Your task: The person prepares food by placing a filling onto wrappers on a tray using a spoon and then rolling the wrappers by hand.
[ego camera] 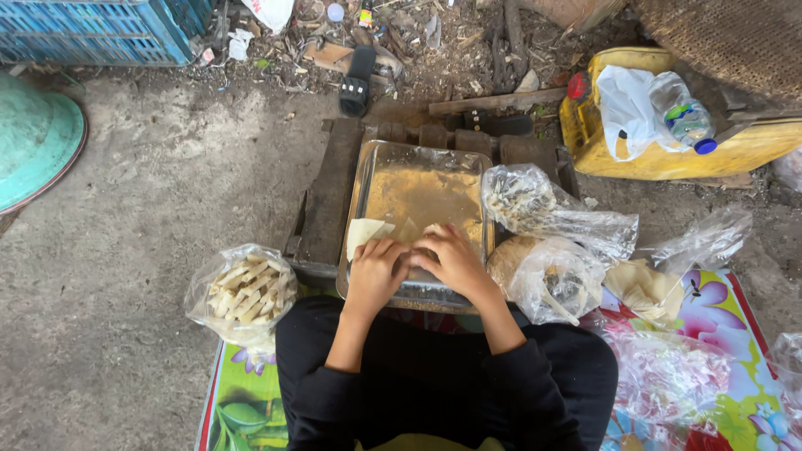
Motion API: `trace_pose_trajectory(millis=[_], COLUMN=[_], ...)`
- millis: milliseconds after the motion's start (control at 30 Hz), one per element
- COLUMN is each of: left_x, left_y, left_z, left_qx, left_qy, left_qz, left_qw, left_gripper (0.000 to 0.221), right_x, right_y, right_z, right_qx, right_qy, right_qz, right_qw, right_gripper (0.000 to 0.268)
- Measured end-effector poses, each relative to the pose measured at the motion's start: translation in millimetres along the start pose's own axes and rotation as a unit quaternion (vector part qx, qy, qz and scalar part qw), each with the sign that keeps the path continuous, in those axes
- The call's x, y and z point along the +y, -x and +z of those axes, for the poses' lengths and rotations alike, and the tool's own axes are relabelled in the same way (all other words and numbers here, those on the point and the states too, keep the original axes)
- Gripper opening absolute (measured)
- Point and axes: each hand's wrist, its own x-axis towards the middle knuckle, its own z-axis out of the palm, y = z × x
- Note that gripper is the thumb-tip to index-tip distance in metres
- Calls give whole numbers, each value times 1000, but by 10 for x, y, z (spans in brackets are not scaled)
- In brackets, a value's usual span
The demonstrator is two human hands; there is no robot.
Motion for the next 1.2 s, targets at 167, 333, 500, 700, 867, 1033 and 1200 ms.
trace_pose_trajectory(millis=[167,333,500,700,867,1033,1200], left_x=[-14,-50,-40,-46,-1,59,27], left_y=[-32,-74,-57,-14,-30,-26,-9], left_z=[67,220,288,317,256,194,258], left_qx=[-13,3,4,-20,-16,-20,-41], left_qy=[1,-12,-61,-87,-66,-48,-75], left_qz=[-40,-55,-40,-28,-45,-41,-43], left_qw=[999,998,997,996,997,998,995], left_gripper=[11,6,7,13,18,19,25], right_x=[-40,-6,-23,-127,-118,-106,-145], right_y=[17,-11,-37,-16,-60,-37,81], right_z=[73,220,255,92,112,183,316], right_qx=[41,76,116,38,41,41,72], right_qy=[32,55,68,112,104,120,201], right_qz=[91,157,103,21,52,68,26], right_qw=[994,983,986,993,992,990,977], right_gripper=[26,24,13,12,9,8,15])
